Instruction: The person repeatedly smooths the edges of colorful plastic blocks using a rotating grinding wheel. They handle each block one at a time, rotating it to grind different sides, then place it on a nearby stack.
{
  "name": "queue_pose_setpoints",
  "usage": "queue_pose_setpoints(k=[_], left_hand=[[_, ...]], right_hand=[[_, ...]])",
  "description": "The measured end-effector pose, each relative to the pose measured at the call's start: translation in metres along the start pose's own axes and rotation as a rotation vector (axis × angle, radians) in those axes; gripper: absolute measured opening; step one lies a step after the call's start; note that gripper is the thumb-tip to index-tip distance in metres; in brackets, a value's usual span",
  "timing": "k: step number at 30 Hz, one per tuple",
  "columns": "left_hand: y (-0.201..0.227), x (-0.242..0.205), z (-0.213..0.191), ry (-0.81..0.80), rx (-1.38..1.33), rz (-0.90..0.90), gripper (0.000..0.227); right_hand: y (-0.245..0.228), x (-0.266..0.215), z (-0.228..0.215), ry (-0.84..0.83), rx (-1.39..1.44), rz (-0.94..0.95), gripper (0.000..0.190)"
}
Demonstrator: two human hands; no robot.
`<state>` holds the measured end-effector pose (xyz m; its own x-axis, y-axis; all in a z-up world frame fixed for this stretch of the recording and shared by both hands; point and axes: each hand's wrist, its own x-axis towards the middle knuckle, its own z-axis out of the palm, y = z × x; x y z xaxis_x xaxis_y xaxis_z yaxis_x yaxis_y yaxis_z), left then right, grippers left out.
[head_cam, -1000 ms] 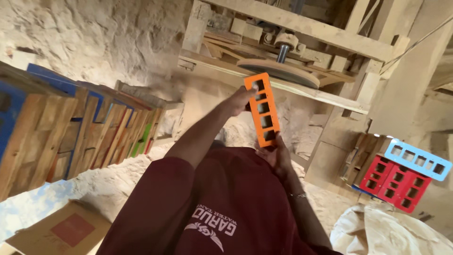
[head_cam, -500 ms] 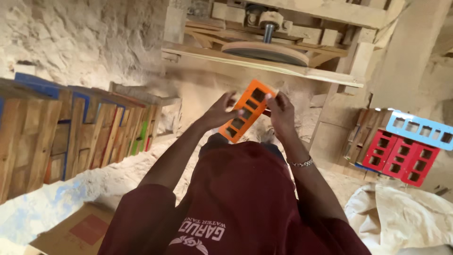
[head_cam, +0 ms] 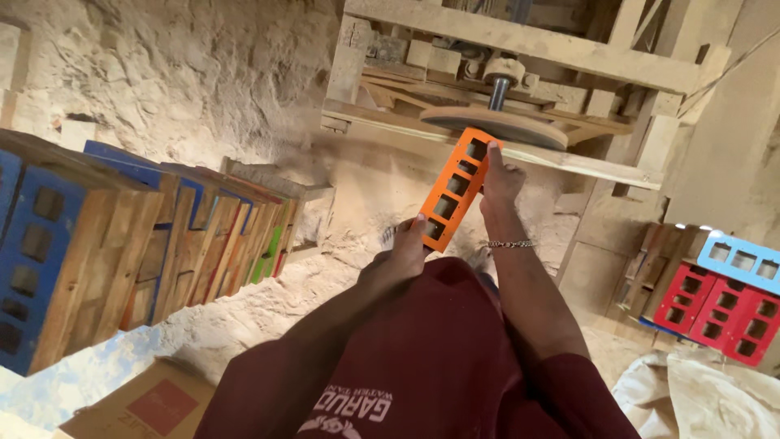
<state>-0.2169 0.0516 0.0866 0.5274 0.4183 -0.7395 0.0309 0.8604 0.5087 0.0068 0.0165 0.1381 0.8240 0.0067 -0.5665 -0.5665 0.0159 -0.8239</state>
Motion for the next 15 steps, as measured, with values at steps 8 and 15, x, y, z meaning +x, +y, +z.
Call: queue_pose_setpoints(k=[8,15], left_hand=[[0.049,0.056,-0.060,-0.169,0.039,0.082,0.021],[0.183,0.135,-0.070,-0.074,0.528,0.249,0.044]], right_hand=[[0.016,-0.011,0.011,0.036,0.002,-0.019,0.055],[0.014,-0.045,0.032,-0.100,0.087,0.177,0.038]])
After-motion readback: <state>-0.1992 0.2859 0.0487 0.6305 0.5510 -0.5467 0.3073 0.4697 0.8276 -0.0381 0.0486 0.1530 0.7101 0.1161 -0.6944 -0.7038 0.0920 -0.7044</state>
